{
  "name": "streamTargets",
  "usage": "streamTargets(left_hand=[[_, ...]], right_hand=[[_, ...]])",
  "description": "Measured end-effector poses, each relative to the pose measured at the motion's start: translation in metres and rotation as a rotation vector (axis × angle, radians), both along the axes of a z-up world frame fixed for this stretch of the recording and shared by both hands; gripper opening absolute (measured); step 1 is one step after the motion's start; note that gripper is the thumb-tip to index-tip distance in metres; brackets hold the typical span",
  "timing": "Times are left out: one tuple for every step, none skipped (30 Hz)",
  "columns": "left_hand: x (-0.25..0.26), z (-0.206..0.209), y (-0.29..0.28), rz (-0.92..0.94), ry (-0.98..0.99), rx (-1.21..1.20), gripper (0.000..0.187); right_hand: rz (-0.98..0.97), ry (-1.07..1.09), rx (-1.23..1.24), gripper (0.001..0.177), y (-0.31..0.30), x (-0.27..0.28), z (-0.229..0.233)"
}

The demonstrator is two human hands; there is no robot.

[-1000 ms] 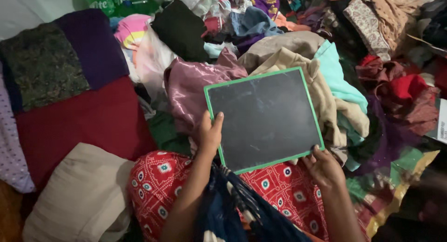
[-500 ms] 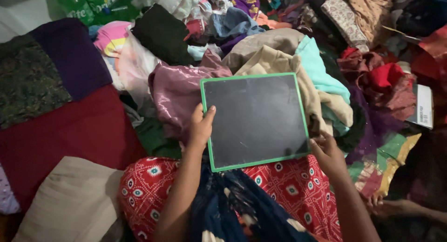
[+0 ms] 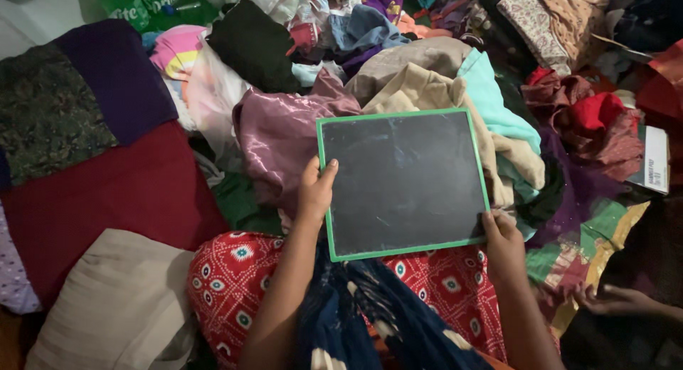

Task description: The person sorts through a pile of garments, picking up and setting aside a small chalkboard and various children's clothing items including a tan hoodie and a purple dress.

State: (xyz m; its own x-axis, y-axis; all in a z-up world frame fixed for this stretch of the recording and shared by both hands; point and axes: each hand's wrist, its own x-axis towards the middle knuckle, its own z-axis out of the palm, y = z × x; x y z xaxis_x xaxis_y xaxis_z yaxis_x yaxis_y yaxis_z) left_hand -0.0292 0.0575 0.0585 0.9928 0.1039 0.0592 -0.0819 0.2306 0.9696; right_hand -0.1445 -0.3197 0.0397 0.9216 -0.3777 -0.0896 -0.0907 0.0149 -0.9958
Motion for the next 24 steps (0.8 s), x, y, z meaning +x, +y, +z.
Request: streamTargets(left_hand=[[0.001, 0.000, 0.000, 0.002, -0.015, -0.022, 0.027], [0.000, -0.001, -0.001, 0.004, -0.025, -0.043, 0.028], [-0.001, -0.004, -0.001, 0.006, -0.036, -0.064, 0.029], [-0.001, -0.006, 0.000, 0.007, -0.017, -0.056, 0.030], [-0.001, -0.008, 0.001, 0.007, 0.001, -0.049, 0.030], [-0.002, -0.011, 0.001, 0.008, 0.022, -0.042, 0.031], [-0.003, -0.013, 0.001, 0.016, 0.043, -0.051, 0.032], [-0.003, -0.015, 0.002, 0.026, 0.062, -0.060, 0.033], [-0.004, -0.018, 0.002, 0.037, 0.080, -0.069, 0.034], [-0.003, -0.019, 0.003, 0.035, 0.059, -0.055, 0.035], [-0.001, -0.020, 0.003, 0.033, 0.037, -0.042, 0.036], [-0.001, -0.019, 0.003, 0.031, 0.015, -0.029, 0.037], [-0.001, -0.016, 0.003, 0.090, 0.007, -0.004, 0.037], [-0.003, -0.010, 0.003, 0.148, -0.002, 0.022, 0.038], [-0.005, -0.003, 0.004, 0.205, -0.010, 0.048, 0.038], [-0.008, 0.003, 0.006, 0.227, 0.040, 0.152, 0.037], [-0.013, 0.008, 0.010, 0.247, 0.091, 0.257, 0.036], [-0.016, 0.011, 0.012, 0.269, 0.143, 0.362, 0.036], [-0.014, 0.011, 0.011, 0.226, 0.130, 0.194, 0.036], [-0.009, 0.008, 0.010, 0.183, 0.116, 0.028, 0.036], [-0.006, 0.002, 0.010, 0.139, 0.103, -0.139, 0.036], [-0.004, -0.004, 0.011, 0.147, 0.114, -0.139, 0.036], [-0.002, -0.011, 0.011, 0.155, 0.125, -0.139, 0.036], [0.000, -0.017, 0.011, 0.163, 0.135, -0.140, 0.035]], right_hand=[[-0.002, -0.006, -0.019, 0.030, 0.000, -0.002, 0.000], [-0.003, -0.008, -0.037, 0.030, 0.002, -0.005, 0.000], [-0.012, 0.005, 0.004, 0.029, 0.003, -0.005, 0.001], [-0.022, 0.016, 0.046, 0.029, 0.005, -0.005, 0.002], [-0.032, 0.027, 0.087, 0.029, 0.006, -0.005, 0.002], [-0.020, 0.021, 0.100, 0.030, 0.006, -0.006, 0.002], [-0.009, 0.014, 0.112, 0.030, 0.007, -0.007, 0.002], [0.005, 0.007, 0.125, 0.031, 0.007, -0.006, 0.001], [-0.004, 0.013, 0.137, 0.031, 0.007, -0.006, 0.000], [-0.014, 0.017, 0.149, 0.031, 0.006, -0.006, 0.000], [-0.024, 0.022, 0.161, 0.031, 0.006, -0.007, 0.000], [-0.045, 0.022, 0.181, 0.031, 0.005, -0.008, -0.001], [-0.067, 0.022, 0.201, 0.030, 0.003, -0.010, -0.002], [-0.089, 0.022, 0.221, 0.029, 0.002, -0.012, -0.004], [-0.094, -0.001, 0.222, 0.028, 0.001, -0.014, -0.006], [-0.099, -0.025, 0.223, 0.027, -0.001, -0.017, -0.008], [-0.105, -0.049, 0.224, 0.026, -0.004, -0.020, -0.011], [-0.119, -0.044, 0.207, 0.027, -0.006, -0.025, -0.013], [-0.133, -0.039, 0.189, 0.027, -0.009, -0.031, -0.014], [-0.147, -0.033, 0.173, 0.028, -0.009, -0.034, -0.016], [-0.182, -0.039, 0.220, 0.027, -0.008, -0.038, -0.016], [-0.219, -0.045, 0.265, 0.025, -0.009, -0.044, -0.014], [-0.256, -0.050, 0.311, 0.024, -0.010, -0.051, -0.013], [-0.291, -0.074, 0.364, 0.024, -0.011, -0.057, -0.012]])
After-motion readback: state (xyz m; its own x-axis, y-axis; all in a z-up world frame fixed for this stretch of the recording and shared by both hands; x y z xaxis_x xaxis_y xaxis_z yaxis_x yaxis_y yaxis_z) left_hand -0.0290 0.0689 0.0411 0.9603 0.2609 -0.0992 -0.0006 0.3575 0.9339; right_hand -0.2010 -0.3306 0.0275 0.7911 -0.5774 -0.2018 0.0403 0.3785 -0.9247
